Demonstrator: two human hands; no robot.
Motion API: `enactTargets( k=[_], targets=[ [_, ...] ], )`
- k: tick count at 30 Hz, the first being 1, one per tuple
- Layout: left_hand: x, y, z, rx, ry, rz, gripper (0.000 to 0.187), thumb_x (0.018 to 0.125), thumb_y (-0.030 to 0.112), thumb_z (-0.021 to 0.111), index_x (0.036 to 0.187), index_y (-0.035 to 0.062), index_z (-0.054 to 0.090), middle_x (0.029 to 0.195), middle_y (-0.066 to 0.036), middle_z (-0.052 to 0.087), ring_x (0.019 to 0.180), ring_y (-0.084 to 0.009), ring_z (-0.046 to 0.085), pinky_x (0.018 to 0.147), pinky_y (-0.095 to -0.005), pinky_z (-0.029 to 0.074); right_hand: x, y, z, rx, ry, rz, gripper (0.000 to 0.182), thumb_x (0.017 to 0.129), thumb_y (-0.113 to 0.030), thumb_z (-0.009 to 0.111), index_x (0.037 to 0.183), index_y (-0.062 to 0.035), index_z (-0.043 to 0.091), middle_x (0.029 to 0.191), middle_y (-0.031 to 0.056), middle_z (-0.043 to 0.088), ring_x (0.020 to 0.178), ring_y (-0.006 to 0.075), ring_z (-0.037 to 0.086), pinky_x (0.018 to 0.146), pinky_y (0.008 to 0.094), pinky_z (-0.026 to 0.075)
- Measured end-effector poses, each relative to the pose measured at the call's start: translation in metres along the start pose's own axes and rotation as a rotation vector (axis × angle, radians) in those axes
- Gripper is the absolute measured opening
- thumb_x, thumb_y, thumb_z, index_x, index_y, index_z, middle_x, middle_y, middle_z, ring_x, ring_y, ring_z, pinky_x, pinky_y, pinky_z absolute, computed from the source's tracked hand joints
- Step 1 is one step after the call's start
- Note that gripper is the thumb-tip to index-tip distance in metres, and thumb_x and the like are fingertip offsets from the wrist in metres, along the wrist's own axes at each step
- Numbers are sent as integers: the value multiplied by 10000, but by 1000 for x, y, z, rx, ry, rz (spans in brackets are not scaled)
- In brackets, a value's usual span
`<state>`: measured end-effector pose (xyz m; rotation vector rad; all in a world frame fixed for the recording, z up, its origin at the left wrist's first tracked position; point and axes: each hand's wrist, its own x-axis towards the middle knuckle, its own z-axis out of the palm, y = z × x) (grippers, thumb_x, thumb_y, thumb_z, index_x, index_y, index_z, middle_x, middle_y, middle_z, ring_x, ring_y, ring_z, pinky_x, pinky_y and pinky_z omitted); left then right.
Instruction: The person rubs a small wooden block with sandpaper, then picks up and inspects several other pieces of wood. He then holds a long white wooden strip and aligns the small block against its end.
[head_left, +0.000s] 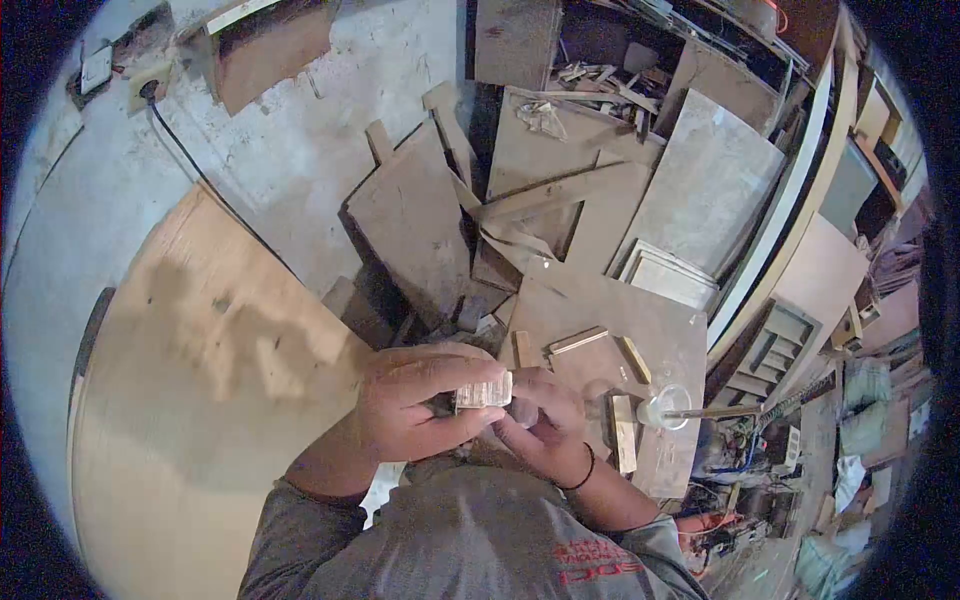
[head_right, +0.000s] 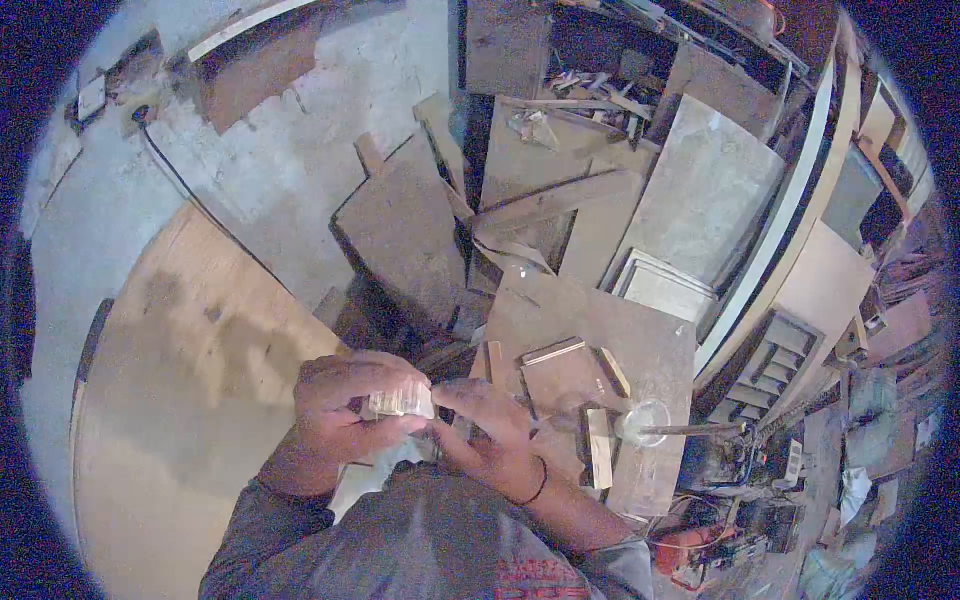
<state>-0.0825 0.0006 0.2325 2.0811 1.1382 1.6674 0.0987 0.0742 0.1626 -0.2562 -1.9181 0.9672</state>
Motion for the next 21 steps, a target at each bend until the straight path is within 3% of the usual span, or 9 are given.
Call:
enactTargets(
  k=[4,7,11,14,17,21],
  targets=[
    [-1,2,-3,32,33,-40,390,669,42,844,1008,30,652,903,-184,713,830,-293,724,706,-384,586,-5,2,0,201,-82,157,380,827,-102,747,1173,-11,617,1186,161,649,1080,273,640,913,380,502],
    [-8,-3,-7,-30,79,-105,370,696,17,821,1038,-20,686,963,-153,721,849,-207,716,759,-317,562,-3,8,8,664,-41,349,422,942,-239,624,1282,0,549,1318,145,568,1233,234,536,1034,376,411],
    [-2,6,-16,-19,88,-120,376,694,24,829,1039,-21,688,964,-156,724,862,-193,714,767,-308,556,1,28,6,627,-362,458,576,1000,-416,465,1390,8,468,1361,151,528,1297,249,461,1107,376,326],
    [-2,-1,-19,-81,91,-142,377,698,21,829,1045,-22,687,965,-153,725,869,-184,710,773,-304,554,-1,48,15,857,-498,572,623,974,-459,517,1384,7,475,1353,138,538,1277,230,472,1088,372,344],
    [3,-6,-25,-135,68,-169,378,709,15,825,1057,-22,681,975,-141,723,874,-177,701,770,-304,552,4,46,22,888,-519,627,673,940,-523,556,1364,-4,498,1298,107,579,1214,206,517,1043,358,384],
    [10,-10,-30,-235,62,-159,383,721,13,823,1074,-16,675,989,-128,718,888,-166,686,775,-305,550,17,48,26,993,-597,559,688,919,-561,576,1351,-29,507,1222,70,620,1120,181,570,972,334,432]
  ],
)
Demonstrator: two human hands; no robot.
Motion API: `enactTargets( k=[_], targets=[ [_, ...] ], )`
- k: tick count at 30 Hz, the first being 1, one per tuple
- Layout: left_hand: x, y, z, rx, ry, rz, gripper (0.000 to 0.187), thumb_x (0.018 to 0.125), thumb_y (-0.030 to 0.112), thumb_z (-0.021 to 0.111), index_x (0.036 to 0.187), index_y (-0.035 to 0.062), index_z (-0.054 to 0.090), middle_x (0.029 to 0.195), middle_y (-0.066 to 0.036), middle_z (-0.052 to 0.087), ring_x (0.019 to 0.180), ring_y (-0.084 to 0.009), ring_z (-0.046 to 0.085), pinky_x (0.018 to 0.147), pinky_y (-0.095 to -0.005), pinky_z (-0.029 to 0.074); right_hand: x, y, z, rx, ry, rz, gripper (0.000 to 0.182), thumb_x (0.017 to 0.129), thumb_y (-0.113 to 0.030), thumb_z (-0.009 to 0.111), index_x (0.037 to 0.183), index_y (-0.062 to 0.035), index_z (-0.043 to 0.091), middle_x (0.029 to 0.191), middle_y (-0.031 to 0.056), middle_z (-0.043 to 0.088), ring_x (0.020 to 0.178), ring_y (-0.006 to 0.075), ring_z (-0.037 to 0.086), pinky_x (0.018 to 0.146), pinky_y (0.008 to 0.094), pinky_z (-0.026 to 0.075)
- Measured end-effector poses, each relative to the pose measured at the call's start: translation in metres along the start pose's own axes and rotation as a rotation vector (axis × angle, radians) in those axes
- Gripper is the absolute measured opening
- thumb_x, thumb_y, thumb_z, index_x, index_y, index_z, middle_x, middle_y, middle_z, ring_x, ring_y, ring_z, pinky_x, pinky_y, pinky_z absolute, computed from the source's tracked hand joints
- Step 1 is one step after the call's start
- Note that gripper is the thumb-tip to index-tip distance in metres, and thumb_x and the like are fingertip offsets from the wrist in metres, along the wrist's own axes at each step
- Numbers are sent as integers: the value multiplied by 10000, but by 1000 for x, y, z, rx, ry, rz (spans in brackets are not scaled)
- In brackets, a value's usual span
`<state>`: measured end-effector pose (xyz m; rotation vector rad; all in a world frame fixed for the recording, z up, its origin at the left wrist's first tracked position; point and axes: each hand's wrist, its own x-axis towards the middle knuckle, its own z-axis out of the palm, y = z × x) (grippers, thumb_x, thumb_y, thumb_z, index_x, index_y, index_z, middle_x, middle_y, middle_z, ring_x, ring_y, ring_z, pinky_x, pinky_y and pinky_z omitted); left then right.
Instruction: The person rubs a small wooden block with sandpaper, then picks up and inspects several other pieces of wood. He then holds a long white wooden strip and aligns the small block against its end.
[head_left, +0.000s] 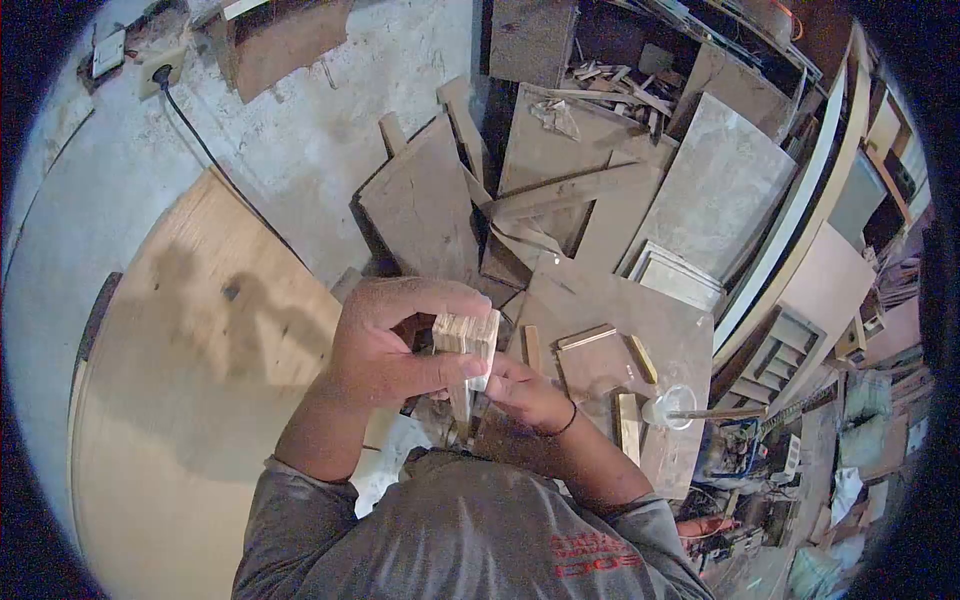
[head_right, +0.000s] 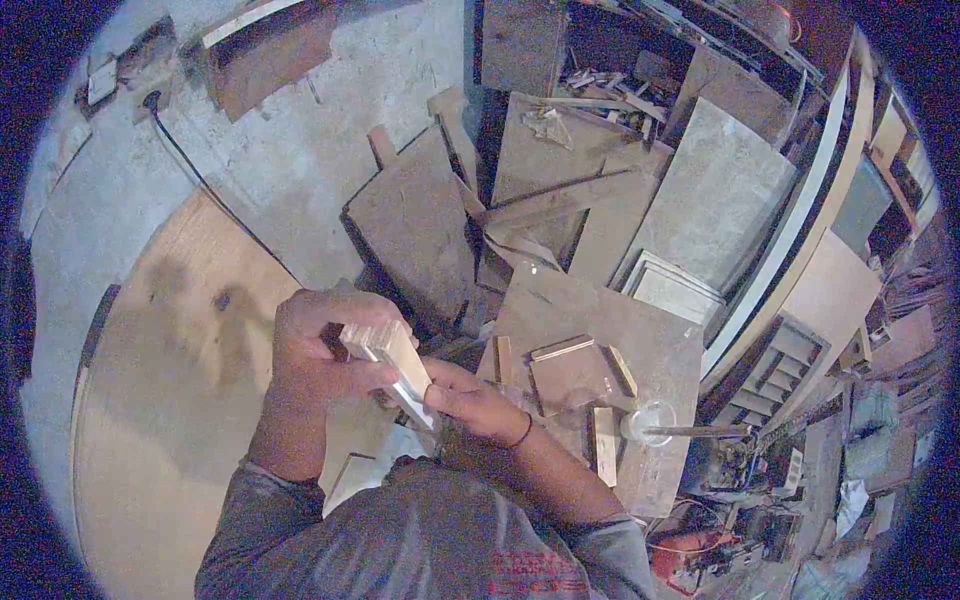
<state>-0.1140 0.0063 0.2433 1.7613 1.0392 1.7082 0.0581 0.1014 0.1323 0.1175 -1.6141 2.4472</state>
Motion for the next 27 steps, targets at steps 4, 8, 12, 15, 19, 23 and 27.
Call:
enactTargets(
  k=[4,8,12,15,19,23,27],
  targets=[
    [5,0,0,61,19,26,449,608,93,897,1001,53,685,894,-180,714,801,-282,728,677,-383,597,1,7,-4,33,-33,-8,684,914,-567,582,1341,-38,505,1182,61,638,1084,171,587,940,327,451],
    [7,-1,-3,93,-8,81,445,603,91,901,992,59,687,904,-177,715,804,-287,727,671,-385,598,-3,8,-5,38,-16,59,827,881,-605,599,1409,9,429,1276,129,584,1227,242,531,1048,402,387],
    [8,1,-1,17,-2,51,432,599,91,905,973,63,690,899,-174,717,811,-289,726,669,-386,598,-2,11,-5,61,-33,34,815,883,-593,604,1404,11,435,1303,125,570,1237,239,525,1057,405,381],
    [9,2,-2,51,-6,55,413,606,86,902,960,55,693,905,-174,718,811,-279,724,677,-382,593,-1,14,-7,30,-7,5,723,899,-541,620,1358,1,482,1263,100,592,1187,216,544,1023,385,401],
    [8,4,-7,51,-10,-2,365,712,20,840,1046,11,693,1020,-134,715,888,-163,691,777,-291,550,4,5,11,-173,307,-220,525,891,-406,691,1232,-17,597,1140,69,659,1064,194,601,942,347,454],
    [10,6,-2,172,67,54,338,712,35,843,1016,-1,699,972,-129,726,850,-158,697,756,-289,552,7,-7,21,-631,496,-450,425,827,-210,779,1181,-22,639,1109,105,672,1041,253,620,938,365,459],
    [14,10,-2,319,54,133,327,705,38,845,996,-4,703,945,-133,732,828,-157,704,745,-289,555,9,-10,24,-683,562,-437,384,779,-150,810,1122,-38,678,1065,122,678,1024,274,630,923,377,469]
  ],
)
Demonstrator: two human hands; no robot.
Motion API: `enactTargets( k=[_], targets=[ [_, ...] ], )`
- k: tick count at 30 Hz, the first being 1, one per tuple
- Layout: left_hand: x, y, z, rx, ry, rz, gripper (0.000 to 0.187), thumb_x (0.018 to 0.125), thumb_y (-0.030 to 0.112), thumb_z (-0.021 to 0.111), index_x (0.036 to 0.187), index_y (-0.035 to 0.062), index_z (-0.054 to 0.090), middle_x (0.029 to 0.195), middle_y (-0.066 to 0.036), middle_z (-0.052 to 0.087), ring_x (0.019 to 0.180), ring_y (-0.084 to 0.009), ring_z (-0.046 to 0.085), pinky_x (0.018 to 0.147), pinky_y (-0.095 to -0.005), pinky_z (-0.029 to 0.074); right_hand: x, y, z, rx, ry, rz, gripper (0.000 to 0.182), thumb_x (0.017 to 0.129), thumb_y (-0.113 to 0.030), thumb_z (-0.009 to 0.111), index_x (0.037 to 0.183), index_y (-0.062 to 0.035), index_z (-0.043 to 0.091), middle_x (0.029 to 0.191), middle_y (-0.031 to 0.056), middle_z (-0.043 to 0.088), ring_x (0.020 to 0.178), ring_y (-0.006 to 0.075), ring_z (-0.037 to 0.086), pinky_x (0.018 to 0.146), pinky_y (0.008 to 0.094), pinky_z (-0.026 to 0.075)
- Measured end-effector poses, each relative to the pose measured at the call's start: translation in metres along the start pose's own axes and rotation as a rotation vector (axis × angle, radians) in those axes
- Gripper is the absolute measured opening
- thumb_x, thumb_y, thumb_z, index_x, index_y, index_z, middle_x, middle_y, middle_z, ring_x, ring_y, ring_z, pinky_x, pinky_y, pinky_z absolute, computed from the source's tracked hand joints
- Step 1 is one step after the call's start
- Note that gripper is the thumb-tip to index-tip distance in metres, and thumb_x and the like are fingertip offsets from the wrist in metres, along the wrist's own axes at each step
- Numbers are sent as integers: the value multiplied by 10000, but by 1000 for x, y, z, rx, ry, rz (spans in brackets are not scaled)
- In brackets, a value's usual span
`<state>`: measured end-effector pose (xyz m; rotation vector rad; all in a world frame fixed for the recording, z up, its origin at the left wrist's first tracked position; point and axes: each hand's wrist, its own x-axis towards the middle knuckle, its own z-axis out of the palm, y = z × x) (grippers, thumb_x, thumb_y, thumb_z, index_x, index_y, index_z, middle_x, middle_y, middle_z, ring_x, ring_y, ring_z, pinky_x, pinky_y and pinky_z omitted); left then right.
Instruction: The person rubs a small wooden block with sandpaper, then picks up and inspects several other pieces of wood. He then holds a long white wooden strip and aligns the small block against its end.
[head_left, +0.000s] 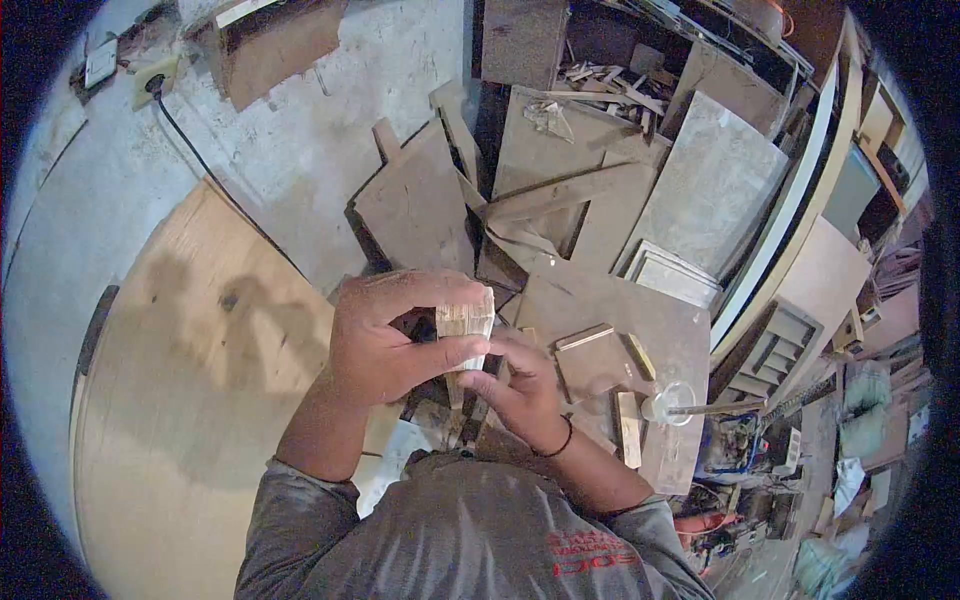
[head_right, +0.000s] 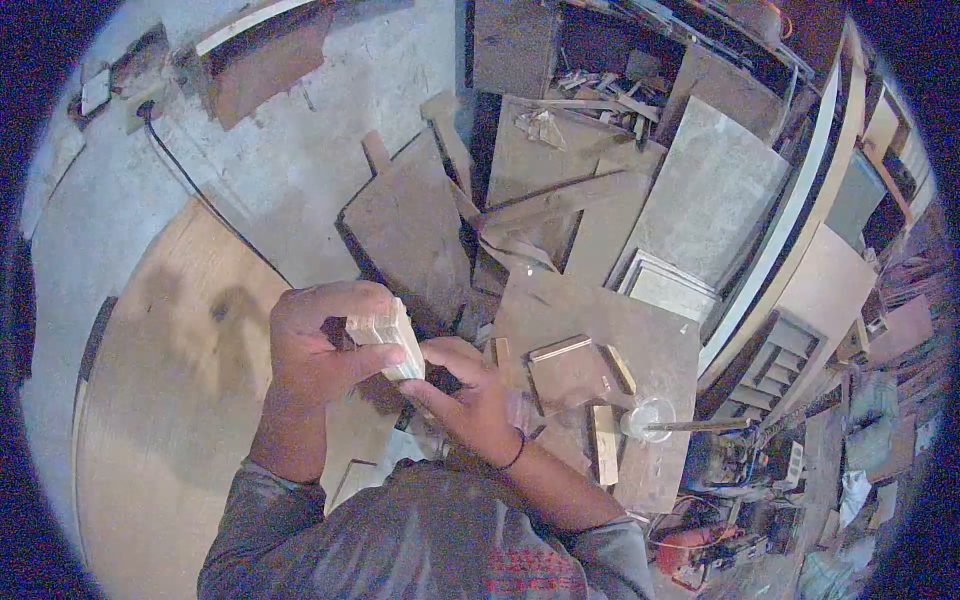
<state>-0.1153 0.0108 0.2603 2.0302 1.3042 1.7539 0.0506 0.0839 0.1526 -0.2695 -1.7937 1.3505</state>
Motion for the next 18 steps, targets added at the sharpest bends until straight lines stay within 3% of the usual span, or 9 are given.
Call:
enactTargets(
  k=[5,8,11,14,18],
  targets=[
    [-3,-2,-1,-39,-2,-32,336,698,33,844,1002,-2,706,957,-140,732,837,-164,709,752,-295,558,0,-3,2,-57,35,-16,323,789,-99,805,1082,-33,687,1034,97,675,990,207,626,887,335,464],
    [-5,-1,-2,-43,-11,-56,334,702,33,841,1006,-1,707,961,-138,733,848,-161,708,758,-293,557,1,-5,1,-78,21,-31,317,781,-86,809,1068,-25,690,1022,97,677,966,205,627,865,328,466],
    [-5,-1,-1,-57,-15,-70,329,707,38,838,1006,1,707,963,-136,734,855,-162,708,765,-293,556,-4,3,2,-22,16,-5,411,779,-182,814,1138,-38,678,1097,130,675,1036,278,629,942,385,466],
    [-4,2,-3,-34,-34,-68,326,710,38,835,1007,1,706,967,-135,734,856,-161,707,773,-292,554,-3,6,1,140,-63,-8,482,879,-356,715,1221,-28,625,1162,124,649,1105,269,596,977,387,441],
    [-6,3,-2,-57,-51,-48,342,710,29,835,1022,-4,699,969,-134,732,873,-155,702,788,-289,551,-5,5,2,416,-200,267,683,953,-591,477,1293,-2,547,1245,126,602,1176,250,549,1018,389,410]
  ],
)
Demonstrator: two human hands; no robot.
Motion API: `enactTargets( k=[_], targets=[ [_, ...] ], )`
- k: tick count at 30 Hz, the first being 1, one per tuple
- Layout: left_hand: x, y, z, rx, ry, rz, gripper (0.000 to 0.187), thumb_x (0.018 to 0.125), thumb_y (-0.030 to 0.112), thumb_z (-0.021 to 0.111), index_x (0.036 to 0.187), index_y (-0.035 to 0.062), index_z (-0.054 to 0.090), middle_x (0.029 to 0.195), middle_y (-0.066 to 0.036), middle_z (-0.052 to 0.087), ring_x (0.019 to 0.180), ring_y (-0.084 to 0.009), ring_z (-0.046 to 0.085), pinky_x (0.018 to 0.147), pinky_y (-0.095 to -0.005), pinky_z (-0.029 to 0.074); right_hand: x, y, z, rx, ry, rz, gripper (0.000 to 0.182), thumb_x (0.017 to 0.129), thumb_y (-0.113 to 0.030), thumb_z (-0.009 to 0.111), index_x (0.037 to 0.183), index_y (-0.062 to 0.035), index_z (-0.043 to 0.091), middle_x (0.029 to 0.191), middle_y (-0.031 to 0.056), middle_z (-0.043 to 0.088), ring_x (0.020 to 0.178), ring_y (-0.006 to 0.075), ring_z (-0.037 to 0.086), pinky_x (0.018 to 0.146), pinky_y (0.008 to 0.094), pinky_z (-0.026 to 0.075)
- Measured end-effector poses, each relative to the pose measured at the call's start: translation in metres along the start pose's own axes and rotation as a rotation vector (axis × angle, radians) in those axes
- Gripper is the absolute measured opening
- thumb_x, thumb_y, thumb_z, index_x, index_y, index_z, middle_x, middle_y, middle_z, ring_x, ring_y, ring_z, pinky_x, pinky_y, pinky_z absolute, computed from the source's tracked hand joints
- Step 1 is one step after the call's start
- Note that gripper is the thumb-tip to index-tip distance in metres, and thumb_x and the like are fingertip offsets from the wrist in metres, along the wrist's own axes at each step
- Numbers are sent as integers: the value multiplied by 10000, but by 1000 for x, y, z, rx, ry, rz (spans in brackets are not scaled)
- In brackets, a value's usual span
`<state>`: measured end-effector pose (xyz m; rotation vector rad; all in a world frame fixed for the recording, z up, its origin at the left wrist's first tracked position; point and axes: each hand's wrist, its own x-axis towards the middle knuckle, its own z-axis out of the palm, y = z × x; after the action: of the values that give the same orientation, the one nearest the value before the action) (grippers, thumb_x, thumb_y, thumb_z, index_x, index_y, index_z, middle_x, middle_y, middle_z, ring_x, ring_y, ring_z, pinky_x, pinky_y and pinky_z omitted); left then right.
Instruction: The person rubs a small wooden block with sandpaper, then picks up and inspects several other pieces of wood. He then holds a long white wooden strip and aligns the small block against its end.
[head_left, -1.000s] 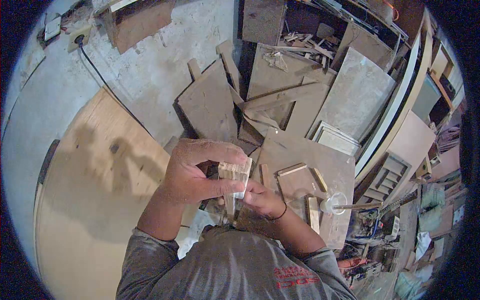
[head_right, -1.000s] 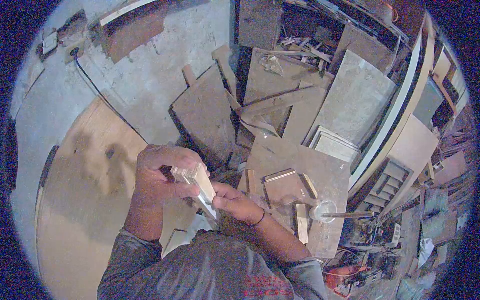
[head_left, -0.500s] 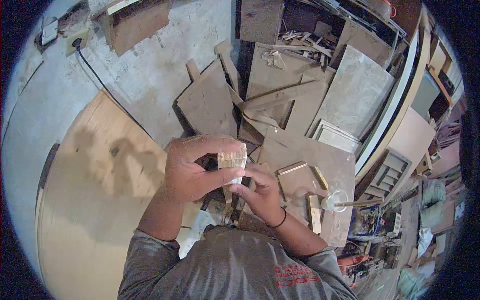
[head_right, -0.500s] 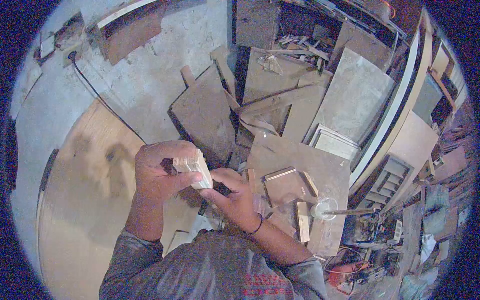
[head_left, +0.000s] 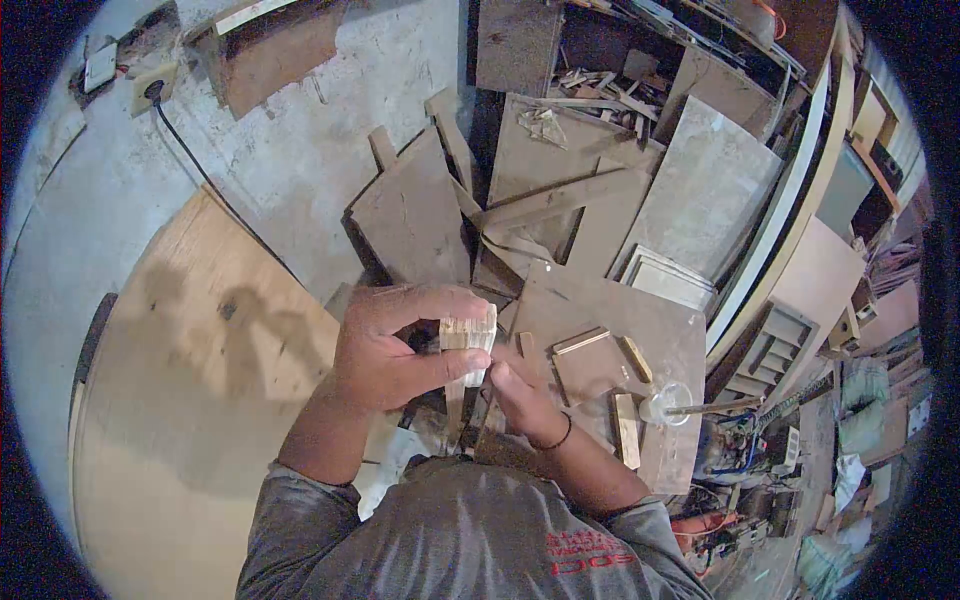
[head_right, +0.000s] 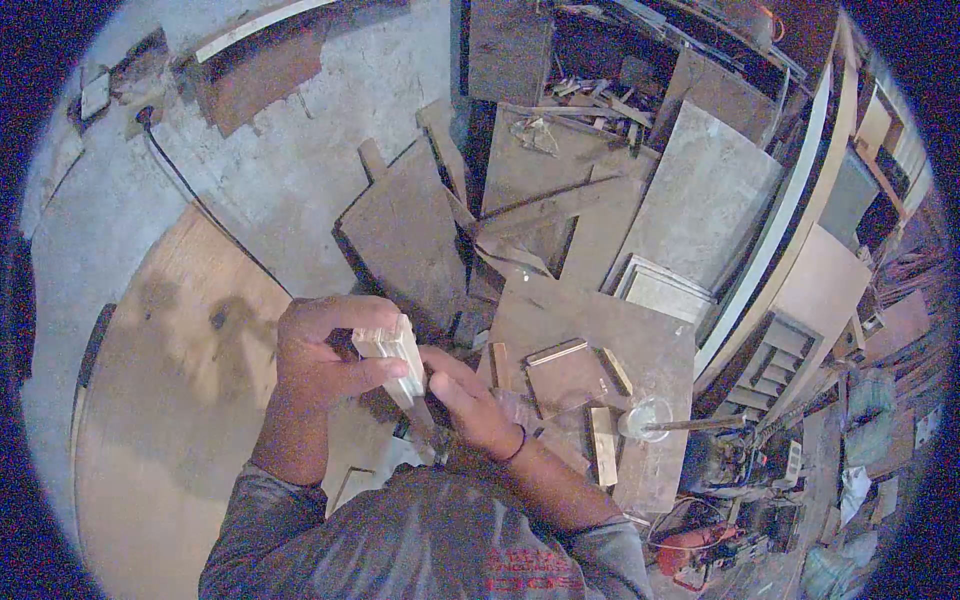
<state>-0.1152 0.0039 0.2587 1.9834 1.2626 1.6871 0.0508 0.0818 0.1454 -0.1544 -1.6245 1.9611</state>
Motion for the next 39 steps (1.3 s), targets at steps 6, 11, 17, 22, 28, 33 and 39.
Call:
enactTargets(
  k=[6,11,17,22,28,33,39],
  targets=[
    [-7,-1,0,-167,4,-72,452,713,12,841,1126,-5,658,1006,-105,715,916,-144,683,814,-292,550,0,13,-4,69,-198,133,797,937,-690,409,1338,-7,495,1269,131,582,1177,223,537,1012,380,412],
    [-11,1,1,-293,0,-125,569,705,18,852,1220,-3,610,1045,-94,698,941,-129,668,832,-292,546,-3,20,-9,89,-292,156,835,921,-716,409,1375,-17,455,1219,108,592,1112,202,555,959,361,439],
    [-11,-1,-1,-349,-59,-124,660,709,39,858,1293,-9,555,1051,-104,696,954,-145,667,844,-297,539,-9,23,-10,102,-299,136,805,926,-689,445,1368,-17,462,1193,85,587,1088,191,551,942,357,439],
    [-13,1,2,-465,-72,-162,775,714,56,862,1378,-9,467,1102,-146,686,1001,-178,666,884,-322,533,-11,7,6,101,-190,75,753,945,-648,454,1360,-20,460,1234,87,549,1131,183,515,969,354,413],
    [-32,-3,20,-406,135,-101,923,697,134,889,1436,-24,359,1329,-223,558,1174,-258,604,984,-370,493,-10,11,8,-34,-103,-39,617,986,-571,436,1272,-27,485,1207,80,520,1154,175,478,968,343,394],
    [-36,8,33,-320,171,-158,900,760,144,843,1442,-40,285,1199,-186,592,1092,-247,623,942,-370,500,-6,11,18,-166,-40,-141,557,1000,-521,444,1250,-24,474,1201,95,516,1175,189,475,999,355,382],
    [-34,8,41,-357,211,-156,616,814,72,768,1289,-22,387,949,-94,610,846,-147,630,800,-322,514,-5,4,30,-254,-20,-195,507,1012,-382,483,1353,-14,404,1251,130,477,1225,247,457,1066,386,338]
  ],
)
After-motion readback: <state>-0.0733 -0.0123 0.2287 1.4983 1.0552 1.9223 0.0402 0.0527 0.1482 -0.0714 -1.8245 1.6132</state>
